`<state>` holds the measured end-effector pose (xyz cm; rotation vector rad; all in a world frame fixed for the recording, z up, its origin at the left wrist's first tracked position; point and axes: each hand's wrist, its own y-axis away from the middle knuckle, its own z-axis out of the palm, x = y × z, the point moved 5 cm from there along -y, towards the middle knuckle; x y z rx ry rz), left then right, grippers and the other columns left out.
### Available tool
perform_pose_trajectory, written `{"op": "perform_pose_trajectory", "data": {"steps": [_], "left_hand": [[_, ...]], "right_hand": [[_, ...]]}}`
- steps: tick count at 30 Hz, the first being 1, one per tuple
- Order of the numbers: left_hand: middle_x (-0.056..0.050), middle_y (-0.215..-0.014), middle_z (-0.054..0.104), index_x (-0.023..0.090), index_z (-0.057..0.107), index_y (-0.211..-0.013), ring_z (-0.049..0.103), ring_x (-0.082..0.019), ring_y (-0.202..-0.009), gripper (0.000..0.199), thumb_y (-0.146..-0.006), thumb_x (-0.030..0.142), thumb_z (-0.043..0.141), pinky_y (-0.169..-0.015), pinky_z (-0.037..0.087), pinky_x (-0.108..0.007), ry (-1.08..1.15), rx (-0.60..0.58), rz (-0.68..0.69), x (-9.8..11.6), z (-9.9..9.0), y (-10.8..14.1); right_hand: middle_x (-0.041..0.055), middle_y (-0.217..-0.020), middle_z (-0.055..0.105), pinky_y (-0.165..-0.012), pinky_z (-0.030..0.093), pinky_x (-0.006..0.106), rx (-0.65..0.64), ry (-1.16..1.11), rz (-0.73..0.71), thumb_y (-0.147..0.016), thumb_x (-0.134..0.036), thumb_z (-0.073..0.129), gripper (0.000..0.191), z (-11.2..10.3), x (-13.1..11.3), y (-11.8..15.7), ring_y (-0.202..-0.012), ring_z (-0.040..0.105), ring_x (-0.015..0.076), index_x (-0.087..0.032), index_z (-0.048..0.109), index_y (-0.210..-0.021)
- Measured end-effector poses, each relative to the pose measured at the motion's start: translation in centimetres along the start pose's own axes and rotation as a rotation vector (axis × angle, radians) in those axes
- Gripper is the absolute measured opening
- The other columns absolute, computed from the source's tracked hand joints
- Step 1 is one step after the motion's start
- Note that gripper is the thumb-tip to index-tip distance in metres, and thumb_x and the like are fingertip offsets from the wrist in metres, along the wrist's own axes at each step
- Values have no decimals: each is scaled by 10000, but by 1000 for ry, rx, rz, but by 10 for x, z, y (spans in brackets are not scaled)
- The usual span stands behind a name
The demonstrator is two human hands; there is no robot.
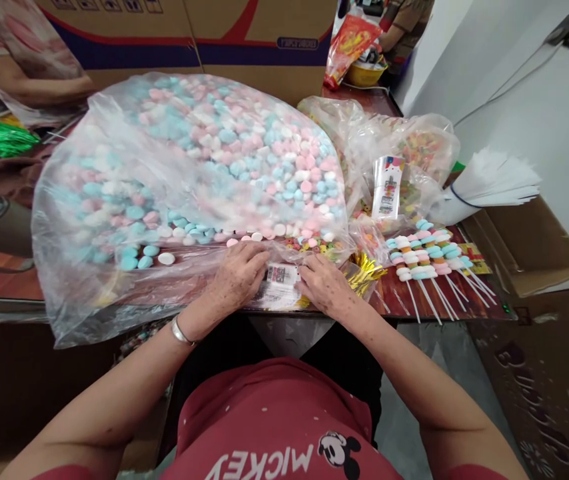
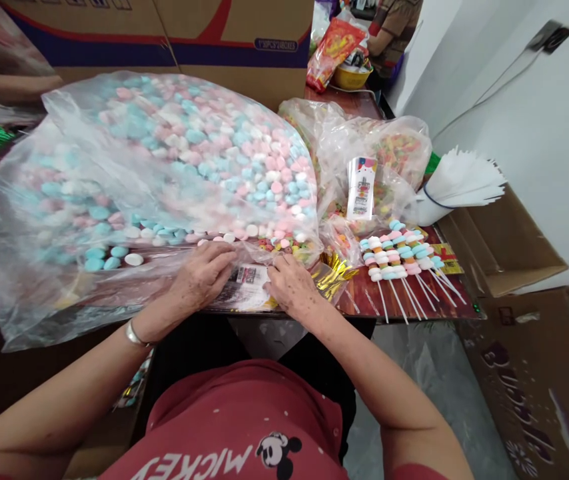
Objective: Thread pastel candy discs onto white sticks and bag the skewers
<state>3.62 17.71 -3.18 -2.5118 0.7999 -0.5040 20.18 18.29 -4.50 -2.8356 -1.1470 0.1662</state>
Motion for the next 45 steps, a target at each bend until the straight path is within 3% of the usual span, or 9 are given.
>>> {"op": "perform_pose_trajectory", "data": {"steps": [4,7,12,16,22,27,32,38,45], "left_hand": [[-134,-999,659,134,629,-989,577,-274,-955,188,-917,128,455,-861,503,-432,-31,-158,5,0,10,11],[-138,-1010,633,120,596,-1065,582,-272,-971,212,-918,133,444,-868,517,-425,14,-158,-65,-6,11,20],[-188,-1281,521,117,424,-1310,583,-282,-1091,464,-864,178,533,-899,523,-425,104,-148,-239,-26,7,28],[-154,-1120,612,132,521,-1192,619,-282,-1003,317,-877,159,495,-866,524,-419,19,-249,-229,-28,9,27],[-98,-890,641,159,579,-1028,624,-235,-841,180,-900,148,454,-770,514,-348,13,-138,-175,-21,5,39],[-71,-832,626,165,566,-978,607,-209,-780,136,-921,162,442,-703,490,-313,57,-9,-230,-27,-1,46],[-69,-822,601,173,594,-891,572,-214,-795,159,-936,172,441,-729,475,-323,7,-19,-256,-28,-1,38],[-94,-830,629,175,600,-793,528,-248,-831,198,-916,139,449,-793,446,-396,23,-42,-234,-33,-3,28],[-80,-808,649,180,595,-808,538,-256,-873,160,-908,153,473,-819,417,-405,48,-68,-263,-39,-4,26]], "right_hand": [[164,-1056,618,-1041,374,494,47,-30,-16,-903,-244,578,252,-2,-9,4,-1109,484,312,-95,630,-1099],[183,-1133,597,-1044,372,479,38,-54,40,-890,-257,593,355,-1,-8,2,-1121,471,315,-69,581,-1191],[161,-1092,589,-950,407,429,-115,-90,110,-844,-290,643,324,2,1,-14,-1038,492,298,-97,605,-1102],[138,-1058,606,-910,411,392,-239,-107,108,-819,-290,663,298,3,-2,-22,-1012,508,279,-109,604,-1048],[183,-1141,604,-971,388,400,-286,-69,172,-809,-209,648,269,-8,-24,-18,-1101,511,306,-92,610,-1049],[164,-1158,642,-895,438,362,-441,-123,265,-860,-191,566,280,-11,-29,-19,-1069,575,271,-110,585,-1127],[170,-1166,619,-941,442,396,-424,-76,201,-835,-138,555,238,-11,-41,-26,-1134,550,308,-115,628,-1060],[141,-1029,693,-740,494,370,-409,-51,284,-819,-97,493,338,0,-42,-25,-912,650,282,-139,586,-1142],[138,-1102,652,-834,483,371,-351,-22,177,-872,-145,480,247,2,-51,-22,-1008,604,270,-162,638,-1062]]}}
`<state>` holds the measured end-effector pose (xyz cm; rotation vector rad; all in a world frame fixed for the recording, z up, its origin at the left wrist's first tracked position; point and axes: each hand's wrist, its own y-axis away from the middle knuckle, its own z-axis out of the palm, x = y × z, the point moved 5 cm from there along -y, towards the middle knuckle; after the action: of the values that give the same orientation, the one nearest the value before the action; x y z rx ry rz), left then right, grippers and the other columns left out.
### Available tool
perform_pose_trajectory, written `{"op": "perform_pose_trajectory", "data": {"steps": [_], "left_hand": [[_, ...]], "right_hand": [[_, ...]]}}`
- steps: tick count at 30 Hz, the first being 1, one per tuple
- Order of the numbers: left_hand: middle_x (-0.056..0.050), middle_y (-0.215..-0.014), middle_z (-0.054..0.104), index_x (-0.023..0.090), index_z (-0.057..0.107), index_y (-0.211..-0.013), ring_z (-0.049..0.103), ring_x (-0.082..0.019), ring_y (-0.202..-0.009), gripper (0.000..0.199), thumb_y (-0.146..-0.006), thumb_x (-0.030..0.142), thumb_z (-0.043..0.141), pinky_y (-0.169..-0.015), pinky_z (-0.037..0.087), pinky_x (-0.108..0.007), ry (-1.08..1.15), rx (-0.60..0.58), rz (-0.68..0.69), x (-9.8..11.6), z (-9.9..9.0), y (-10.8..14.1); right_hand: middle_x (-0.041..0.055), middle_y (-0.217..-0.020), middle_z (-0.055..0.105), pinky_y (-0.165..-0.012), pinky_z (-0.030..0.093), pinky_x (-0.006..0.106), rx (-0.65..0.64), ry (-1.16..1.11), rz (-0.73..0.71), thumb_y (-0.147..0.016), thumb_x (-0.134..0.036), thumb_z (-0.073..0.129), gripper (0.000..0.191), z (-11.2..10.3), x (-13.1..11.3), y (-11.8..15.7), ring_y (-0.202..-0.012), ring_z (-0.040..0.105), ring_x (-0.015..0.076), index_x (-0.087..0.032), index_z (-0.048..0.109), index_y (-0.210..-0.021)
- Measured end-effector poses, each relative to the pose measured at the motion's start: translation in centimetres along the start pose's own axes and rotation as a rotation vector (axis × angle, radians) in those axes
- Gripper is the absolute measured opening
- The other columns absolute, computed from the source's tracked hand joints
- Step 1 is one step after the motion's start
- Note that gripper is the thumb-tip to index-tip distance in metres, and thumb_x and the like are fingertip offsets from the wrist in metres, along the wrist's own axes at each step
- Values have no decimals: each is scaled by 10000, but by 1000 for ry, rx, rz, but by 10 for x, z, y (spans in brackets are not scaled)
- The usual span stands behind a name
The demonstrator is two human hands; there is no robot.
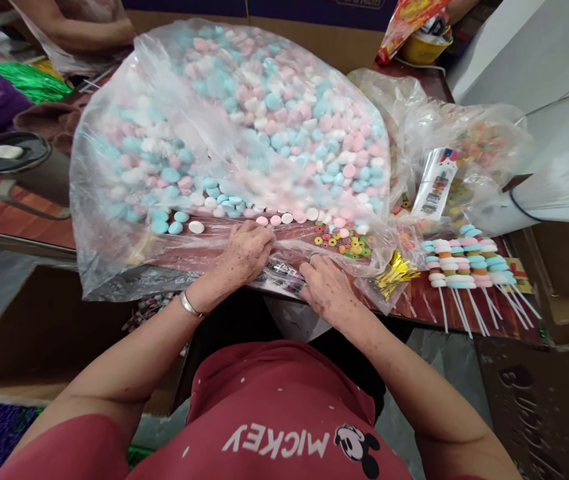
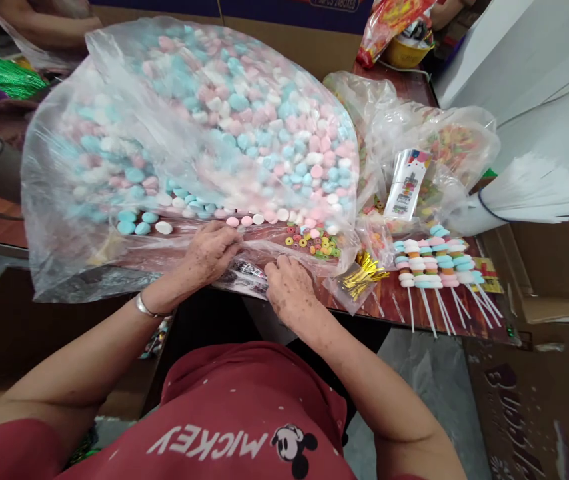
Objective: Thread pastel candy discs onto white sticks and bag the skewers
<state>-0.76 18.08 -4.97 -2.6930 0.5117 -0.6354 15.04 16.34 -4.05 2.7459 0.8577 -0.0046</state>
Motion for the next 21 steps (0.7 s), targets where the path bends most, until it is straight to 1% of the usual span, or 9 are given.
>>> {"op": "perform_pose_trajectory", "data": {"steps": [3,5,8,10,12,14,16,19,21], "left_hand": [[-78,-814,637,178,578,-806,545,-239,-845,147,-904,151,472,-803,420,-377,20,-16,-11,-3,2,0],[-69,-809,629,181,569,-806,549,-224,-820,140,-899,147,470,-783,418,-357,42,-19,-24,-5,1,0],[-51,-785,615,181,560,-809,546,-205,-772,131,-899,155,469,-740,417,-330,101,-16,-35,-5,-1,0],[-42,-781,611,180,559,-815,544,-194,-754,126,-899,159,468,-720,420,-315,148,-19,-45,-5,-4,-1],[-41,-794,617,176,571,-832,546,-187,-749,126,-898,160,464,-713,425,-305,177,-36,-50,-5,-6,-3],[-44,-790,623,172,592,-835,548,-187,-742,151,-903,165,458,-716,428,-308,175,-53,-34,-6,-7,-5],[-54,-787,635,166,619,-845,555,-198,-751,186,-913,173,446,-729,432,-322,159,-55,-3,-6,-6,-7],[-86,-853,667,157,648,-894,576,-224,-828,217,-921,177,434,-769,444,-347,153,-57,47,-5,-4,-7],[-105,-902,677,157,658,-930,576,-236,-872,228,-927,184,432,-794,447,-366,146,-67,80,-2,-3,-3]], "right_hand": [[154,-1067,637,-748,479,358,55,44,61,-905,-112,417,263,1,-7,7,-963,603,274,-159,635,-1045],[143,-1016,652,-732,467,346,69,41,59,-908,-96,406,262,2,-9,10,-928,609,266,-159,630,-1030],[120,-1004,672,-769,458,333,51,-13,-9,-878,-95,469,221,0,-4,11,-929,614,253,-154,622,-1025],[110,-1033,679,-807,457,331,24,-80,-61,-840,-81,505,235,-3,5,10,-964,612,249,-148,620,-1033],[100,-1045,681,-832,459,327,27,-185,-110,-815,-69,502,264,-8,15,10,-987,608,237,-148,618,-1039],[77,-1046,680,-829,462,315,66,-320,-151,-805,-74,482,298,-17,26,13,-975,606,215,-163,617,-1056],[37,-986,679,-782,461,285,108,-458,-158,-797,-91,472,330,-29,38,17,-897,605,184,-185,622,-1076],[-20,-775,622,-622,411,228,175,-598,-81,-788,-151,502,281,-53,59,24,-677,541,132,-185,643,-1029],[-36,-719,571,-566,366,215,277,-630,-12,-781,-201,538,239,-71,74,27,-615,490,111,-173,646,-993]]}}
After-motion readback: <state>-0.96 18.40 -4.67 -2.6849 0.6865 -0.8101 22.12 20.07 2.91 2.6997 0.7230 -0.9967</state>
